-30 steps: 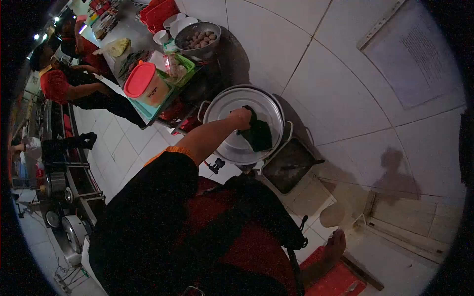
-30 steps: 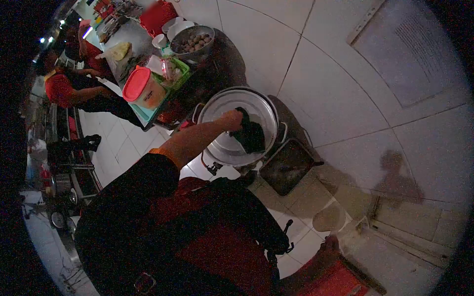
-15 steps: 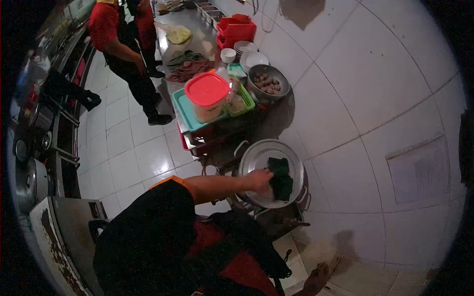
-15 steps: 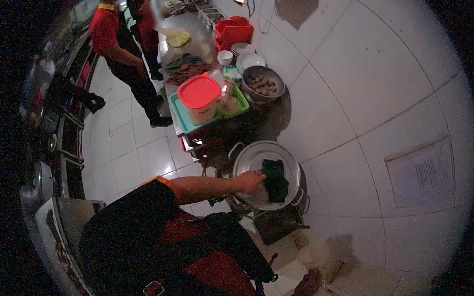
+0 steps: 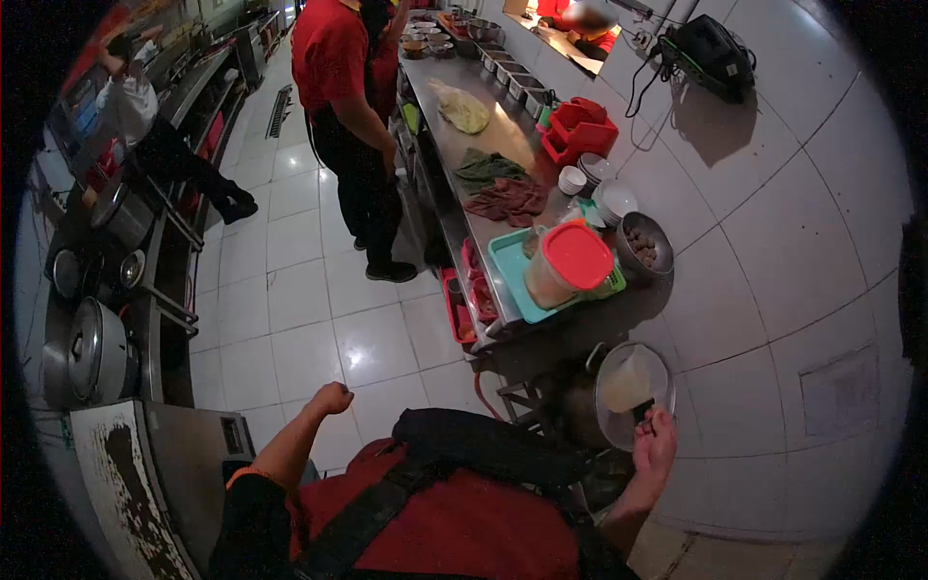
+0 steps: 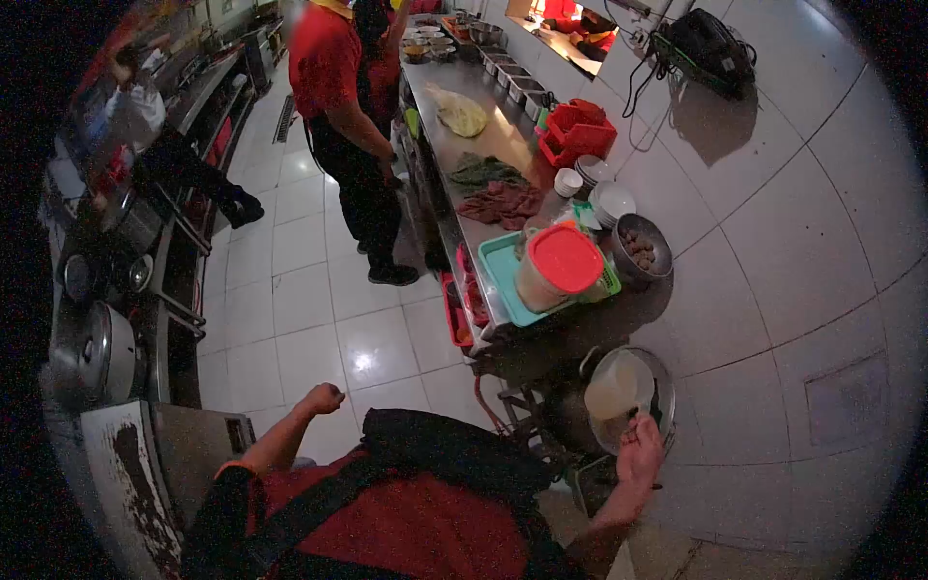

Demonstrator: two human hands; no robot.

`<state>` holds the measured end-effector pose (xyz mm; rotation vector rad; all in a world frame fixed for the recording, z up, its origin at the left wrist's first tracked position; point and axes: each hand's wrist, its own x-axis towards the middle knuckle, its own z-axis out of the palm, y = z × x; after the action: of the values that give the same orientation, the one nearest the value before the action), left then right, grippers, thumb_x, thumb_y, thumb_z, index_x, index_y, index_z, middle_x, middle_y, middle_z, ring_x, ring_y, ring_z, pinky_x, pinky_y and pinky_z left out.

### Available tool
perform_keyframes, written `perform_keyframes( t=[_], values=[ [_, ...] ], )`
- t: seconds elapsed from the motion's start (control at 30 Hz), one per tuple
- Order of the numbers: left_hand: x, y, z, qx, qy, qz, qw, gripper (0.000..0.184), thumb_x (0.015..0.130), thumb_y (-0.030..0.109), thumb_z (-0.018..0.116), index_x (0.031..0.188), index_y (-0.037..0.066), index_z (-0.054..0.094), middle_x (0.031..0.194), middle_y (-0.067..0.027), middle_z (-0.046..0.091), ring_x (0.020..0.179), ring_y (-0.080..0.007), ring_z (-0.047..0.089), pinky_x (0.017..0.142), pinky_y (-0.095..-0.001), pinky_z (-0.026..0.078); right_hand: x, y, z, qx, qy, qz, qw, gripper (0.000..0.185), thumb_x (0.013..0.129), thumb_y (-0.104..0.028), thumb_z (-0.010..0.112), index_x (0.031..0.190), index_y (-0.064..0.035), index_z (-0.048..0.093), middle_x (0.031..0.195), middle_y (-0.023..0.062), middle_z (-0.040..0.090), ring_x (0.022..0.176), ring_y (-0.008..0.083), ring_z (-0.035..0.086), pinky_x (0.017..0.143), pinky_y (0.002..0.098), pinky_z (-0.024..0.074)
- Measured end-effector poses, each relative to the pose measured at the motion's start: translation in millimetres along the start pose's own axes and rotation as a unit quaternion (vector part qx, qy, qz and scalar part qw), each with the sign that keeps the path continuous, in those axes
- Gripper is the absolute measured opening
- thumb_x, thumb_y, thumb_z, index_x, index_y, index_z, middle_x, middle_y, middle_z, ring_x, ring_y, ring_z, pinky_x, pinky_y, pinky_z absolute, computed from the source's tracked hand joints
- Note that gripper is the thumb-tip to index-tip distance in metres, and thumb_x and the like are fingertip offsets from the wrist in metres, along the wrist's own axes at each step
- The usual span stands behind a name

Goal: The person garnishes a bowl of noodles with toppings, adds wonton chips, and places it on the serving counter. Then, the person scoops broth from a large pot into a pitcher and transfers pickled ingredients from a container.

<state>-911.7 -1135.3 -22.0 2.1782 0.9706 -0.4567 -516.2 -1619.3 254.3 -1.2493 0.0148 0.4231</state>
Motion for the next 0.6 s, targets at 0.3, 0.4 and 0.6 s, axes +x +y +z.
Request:
perform_keyframes(
  t=[0.3, 0.4, 0.6],
  values=[
    [37.1, 23.5, -41.7, -0.187, -0.046, 0.003, 0.981, 0.053, 0.090, 0.048, 0.046, 0.076, 0.004, 0.072, 0.071, -0.0116, 0.068, 0.068, -0.0219, 0.066, 0.072, -0.0362, 0.051, 88.9, 29.2, 205.6, -0.033, -0.172, 0.036, 0.984, 0.014, 0.095, -0.016, 0.049, 0.089, -0.0051, 0.055, 0.077, -0.0005, 0.051, 0.063, 0.0088, 0.040, 0.064, 0.0241, 0.0348],
    [65.6, 76.2, -70.3, -0.282, -0.130, 0.036, 0.950, 0.046, 0.090, 0.041, 0.055, 0.087, -0.002, 0.069, 0.076, -0.0112, 0.068, 0.071, -0.0173, 0.062, 0.069, -0.0335, 0.049, 121.2, 25.3, 258.6, -0.025, -0.157, 0.052, 0.986, 0.013, 0.094, -0.016, 0.050, 0.089, -0.0057, 0.056, 0.077, -0.0005, 0.052, 0.063, 0.0084, 0.040, 0.063, 0.0241, 0.0356],
    [149.8, 100.6, -151.6, -0.418, -0.197, 0.050, 0.885, 0.044, 0.089, 0.039, 0.058, 0.084, -0.004, 0.066, 0.073, -0.0103, 0.066, 0.072, -0.0162, 0.060, 0.068, -0.0338, 0.048, 226.5, 24.4, 334.2, -0.036, -0.199, 0.019, 0.979, 0.012, 0.093, -0.014, 0.051, 0.092, -0.0046, 0.057, 0.078, 0.0002, 0.054, 0.062, 0.0071, 0.044, 0.059, 0.0214, 0.0376]
  ],
)
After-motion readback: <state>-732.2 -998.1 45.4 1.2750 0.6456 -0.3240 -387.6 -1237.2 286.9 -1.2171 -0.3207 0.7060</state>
